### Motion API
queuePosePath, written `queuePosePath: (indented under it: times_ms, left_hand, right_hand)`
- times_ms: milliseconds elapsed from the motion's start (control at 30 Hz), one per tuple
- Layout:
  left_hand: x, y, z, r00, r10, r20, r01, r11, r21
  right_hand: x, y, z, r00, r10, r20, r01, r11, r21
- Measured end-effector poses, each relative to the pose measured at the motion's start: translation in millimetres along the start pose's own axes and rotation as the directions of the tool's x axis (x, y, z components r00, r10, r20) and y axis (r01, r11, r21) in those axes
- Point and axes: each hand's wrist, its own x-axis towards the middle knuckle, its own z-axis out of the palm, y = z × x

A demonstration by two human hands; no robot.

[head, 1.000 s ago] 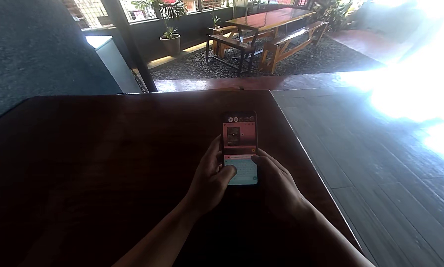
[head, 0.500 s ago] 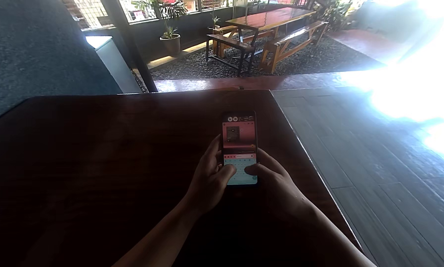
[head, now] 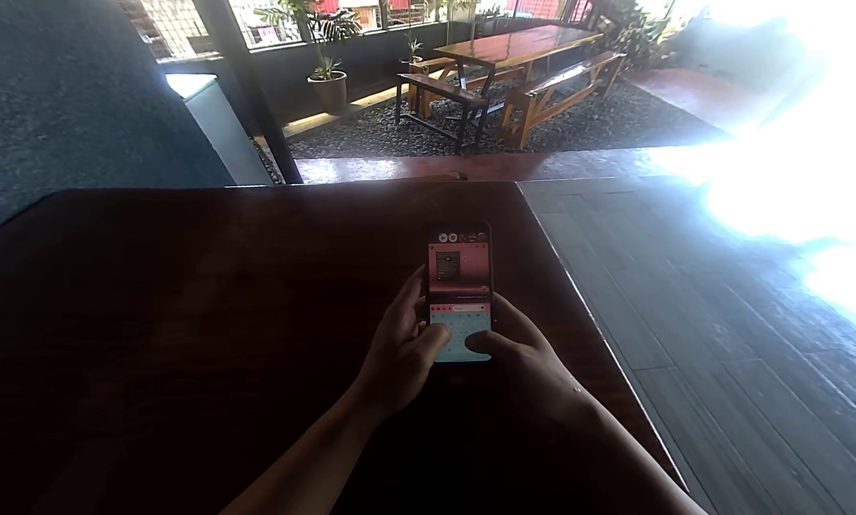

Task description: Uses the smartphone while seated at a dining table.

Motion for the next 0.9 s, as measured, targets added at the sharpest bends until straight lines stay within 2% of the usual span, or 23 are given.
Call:
queuePosePath:
  times_ms: [900]
  left_hand:
    - [0.7,-3.5,-0.4,1.0,0.017,-0.013,-0.017,1.0,0.01]
  right_hand:
    - [2.4,-0.1,0.6,1.0,0.011,0.016,-0.011,1.0,0.006]
